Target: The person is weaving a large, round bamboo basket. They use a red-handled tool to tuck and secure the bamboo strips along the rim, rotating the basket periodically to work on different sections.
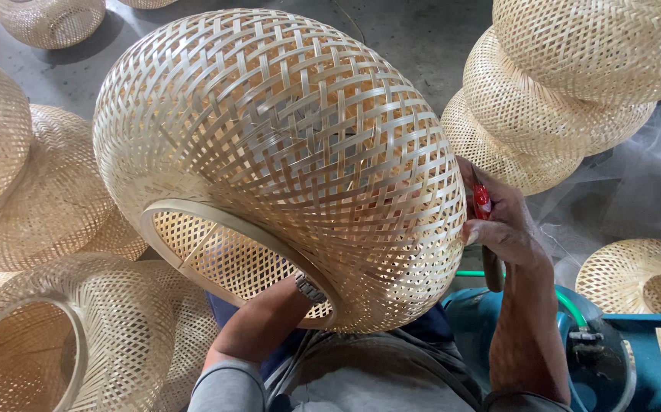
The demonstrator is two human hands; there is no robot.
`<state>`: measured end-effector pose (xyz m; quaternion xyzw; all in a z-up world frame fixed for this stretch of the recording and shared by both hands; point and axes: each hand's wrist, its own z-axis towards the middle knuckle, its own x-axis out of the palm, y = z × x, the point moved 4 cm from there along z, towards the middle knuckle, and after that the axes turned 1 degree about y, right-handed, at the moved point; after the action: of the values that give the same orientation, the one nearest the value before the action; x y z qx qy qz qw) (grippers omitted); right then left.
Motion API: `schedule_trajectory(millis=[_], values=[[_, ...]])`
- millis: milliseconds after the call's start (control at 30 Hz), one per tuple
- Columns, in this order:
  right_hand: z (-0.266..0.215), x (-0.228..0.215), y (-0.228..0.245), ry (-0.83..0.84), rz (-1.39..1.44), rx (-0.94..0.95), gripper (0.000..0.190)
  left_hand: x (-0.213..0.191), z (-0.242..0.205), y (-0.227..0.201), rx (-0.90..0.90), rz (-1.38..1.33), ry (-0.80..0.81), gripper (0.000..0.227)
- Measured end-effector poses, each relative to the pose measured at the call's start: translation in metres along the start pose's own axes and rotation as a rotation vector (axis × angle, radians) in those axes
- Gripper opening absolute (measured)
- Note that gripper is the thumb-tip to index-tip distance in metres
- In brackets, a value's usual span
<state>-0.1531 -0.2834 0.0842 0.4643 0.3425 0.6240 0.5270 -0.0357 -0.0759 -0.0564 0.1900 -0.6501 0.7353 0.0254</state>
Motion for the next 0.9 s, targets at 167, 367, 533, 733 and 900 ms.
schedule_trajectory(millis=[167,367,533,733,900], values=[[-0.003,-0.004,-0.004,-0.035,-0.084,0.014,0.112,-0.004,-0.006,0.002,-0.003,0.000,-0.008,0.042],[0.002,0.002,0.001,-0.035,-0.018,0.012,0.109,-0.001,-0.004,-0.001,0.004,0.014,-0.004,0.042],[0.002,0.003,0.002,-0.027,0.013,0.046,0.110,0.003,-0.004,-0.003,0.008,0.026,0.002,0.043],[0.003,0.002,0.000,-0.017,0.011,0.057,0.112,0.004,-0.002,-0.004,0.016,0.022,0.006,0.044],[0.007,0.006,0.004,0.017,0.021,0.028,0.108,0.005,-0.004,-0.003,0.019,0.033,0.008,0.044]])
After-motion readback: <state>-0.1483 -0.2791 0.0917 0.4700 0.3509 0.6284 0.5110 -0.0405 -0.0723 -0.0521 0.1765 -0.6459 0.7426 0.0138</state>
